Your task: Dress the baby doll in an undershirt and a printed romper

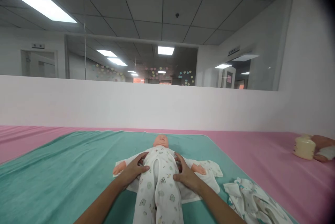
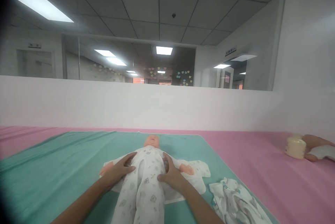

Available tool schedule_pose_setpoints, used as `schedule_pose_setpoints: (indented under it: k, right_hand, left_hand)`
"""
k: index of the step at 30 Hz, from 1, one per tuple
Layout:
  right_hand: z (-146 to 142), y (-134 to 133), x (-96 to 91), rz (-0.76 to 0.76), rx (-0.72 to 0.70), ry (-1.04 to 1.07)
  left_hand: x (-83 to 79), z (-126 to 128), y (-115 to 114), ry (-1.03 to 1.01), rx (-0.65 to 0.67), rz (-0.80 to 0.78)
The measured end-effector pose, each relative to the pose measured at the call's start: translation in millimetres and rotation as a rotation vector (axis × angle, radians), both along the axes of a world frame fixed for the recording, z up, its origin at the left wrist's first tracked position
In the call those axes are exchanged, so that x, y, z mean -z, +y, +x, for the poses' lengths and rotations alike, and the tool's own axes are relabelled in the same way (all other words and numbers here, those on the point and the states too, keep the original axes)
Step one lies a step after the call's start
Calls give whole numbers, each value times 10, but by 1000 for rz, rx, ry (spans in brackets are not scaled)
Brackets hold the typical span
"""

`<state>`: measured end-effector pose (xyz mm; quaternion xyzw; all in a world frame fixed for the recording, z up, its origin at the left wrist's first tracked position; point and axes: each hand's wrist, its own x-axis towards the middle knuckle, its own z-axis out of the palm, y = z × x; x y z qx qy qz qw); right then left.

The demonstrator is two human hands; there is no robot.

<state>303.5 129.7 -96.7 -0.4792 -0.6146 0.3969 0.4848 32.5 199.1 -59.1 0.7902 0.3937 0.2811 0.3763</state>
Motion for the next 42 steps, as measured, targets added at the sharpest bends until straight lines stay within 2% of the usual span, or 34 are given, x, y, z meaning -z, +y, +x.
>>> schedule_pose_setpoints:
  k: [8,13,17,22,25,28,31,35,39,42]
  right_hand:
    - [2,38,43,3,35,-88]
    - [-8,-49,-15,0,23,-142]
    - [-17,-120,-81,-51,13,-216]
    - [20,-204,-150,-10,-15,-154]
    - [39,-249,-183,-93,-74,-106]
    - [25,-296,-247,-162,-166,-140]
    - [0,-350,-332,-171,-209,-300]
    - [-63,-423,-384,-151,-177,-472]
    - [-202,-486,-387,-79,-158,-416]
    - [-298,-505,-396,32,-29,-400]
  left_hand:
    - [-92,97,-126,12,-20,26]
    - [55,79,-146,95,-70,145]
    - [176,-99,-167,199,-21,176]
    - [114,-426,-220,280,138,70]
    - [108,-451,-220,269,179,70]
    - [130,-329,-241,283,130,111]
    - [110,-202,-305,344,75,141]
    - [45,-159,-402,349,35,192]
    - [-5,-180,-476,307,14,207]
    - [-13,-153,-517,240,-32,207]
